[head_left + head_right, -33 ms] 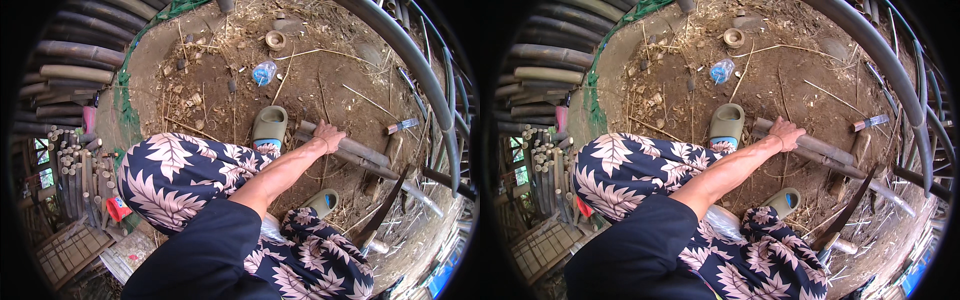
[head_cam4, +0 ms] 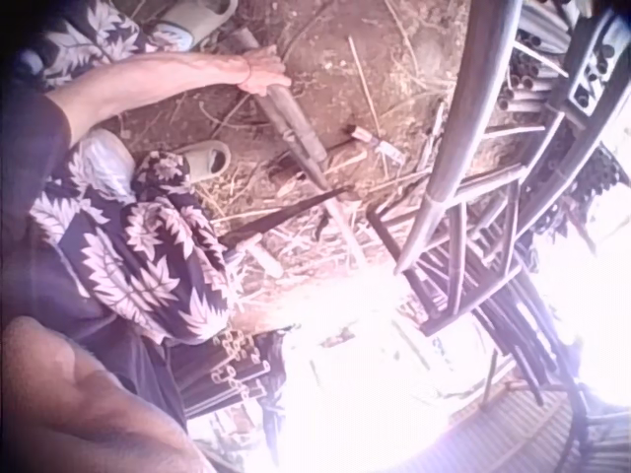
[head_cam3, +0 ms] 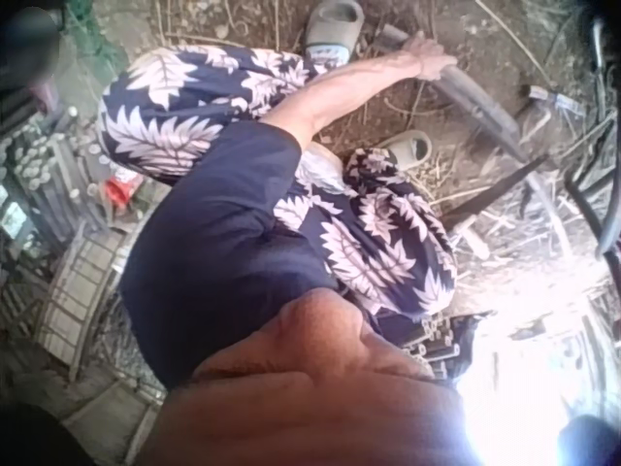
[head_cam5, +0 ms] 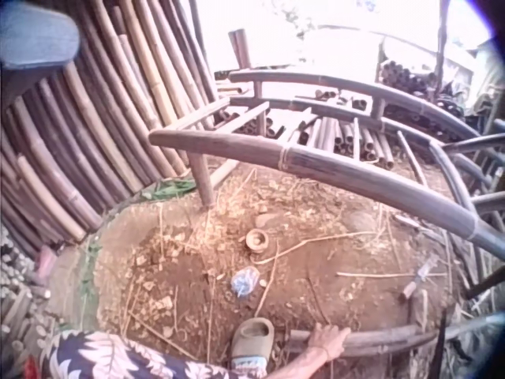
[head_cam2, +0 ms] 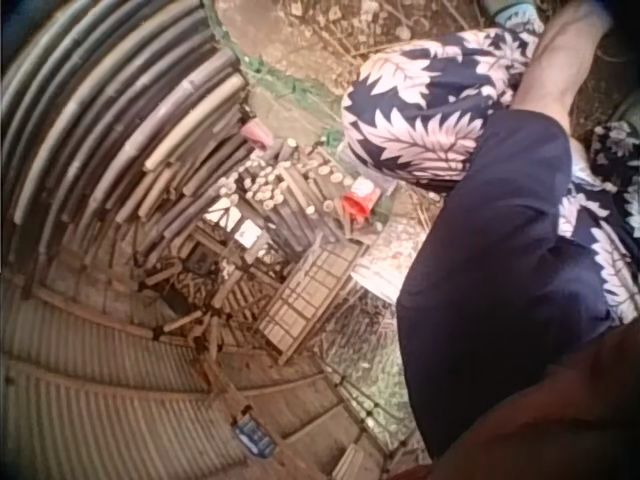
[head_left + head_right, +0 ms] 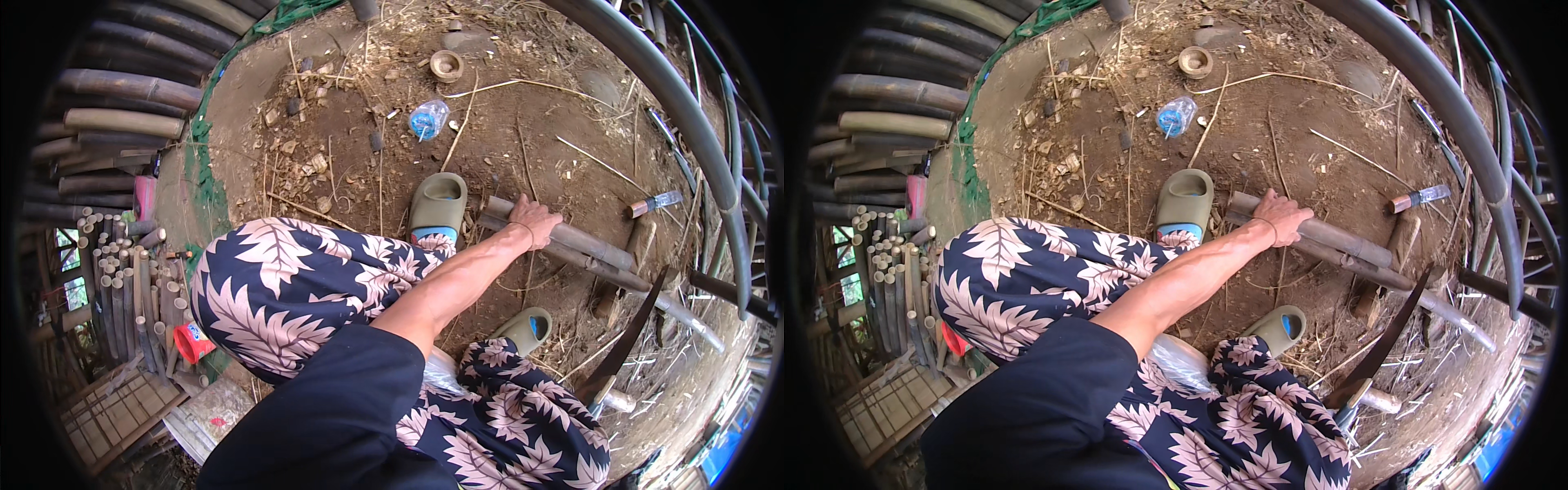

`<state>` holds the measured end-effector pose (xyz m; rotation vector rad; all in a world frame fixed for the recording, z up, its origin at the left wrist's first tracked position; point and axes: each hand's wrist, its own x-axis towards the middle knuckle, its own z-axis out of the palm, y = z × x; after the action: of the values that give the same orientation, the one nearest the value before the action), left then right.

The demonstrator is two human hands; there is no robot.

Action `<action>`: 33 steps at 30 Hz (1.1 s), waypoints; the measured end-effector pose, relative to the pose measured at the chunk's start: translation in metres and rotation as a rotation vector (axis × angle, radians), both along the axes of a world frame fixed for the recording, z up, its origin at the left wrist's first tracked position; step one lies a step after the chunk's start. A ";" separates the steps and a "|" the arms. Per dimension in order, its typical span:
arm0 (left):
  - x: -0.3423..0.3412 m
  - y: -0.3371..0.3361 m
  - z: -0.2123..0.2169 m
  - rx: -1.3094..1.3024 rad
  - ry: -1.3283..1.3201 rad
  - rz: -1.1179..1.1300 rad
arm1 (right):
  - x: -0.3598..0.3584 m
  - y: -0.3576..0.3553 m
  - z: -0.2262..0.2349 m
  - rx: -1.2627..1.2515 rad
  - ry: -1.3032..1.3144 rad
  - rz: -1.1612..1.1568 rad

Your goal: The person measures a bamboo frame using a tape measure. They then use a saw to cut a bamboo pole. Finally, they use a knife to shave down a smaller piece of bamboo while seated on the ground.

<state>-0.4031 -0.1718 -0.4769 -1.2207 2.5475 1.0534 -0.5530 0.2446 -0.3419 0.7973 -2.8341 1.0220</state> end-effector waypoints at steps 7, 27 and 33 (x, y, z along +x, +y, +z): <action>-0.006 0.000 0.000 -0.128 0.085 -0.083 | 0.001 0.035 0.025 0.017 0.035 0.056; -0.007 -0.025 0.011 -0.135 0.005 -0.005 | -0.054 -0.041 -0.013 -0.482 -0.382 -0.054; -0.083 -0.048 0.037 -0.448 -0.241 0.002 | -0.041 0.022 0.012 -0.653 -0.489 -0.283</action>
<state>-0.4863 -0.2201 -0.4400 -1.3446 2.6610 0.3076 -0.5938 0.2669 -0.3298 0.0861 -2.5142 2.1322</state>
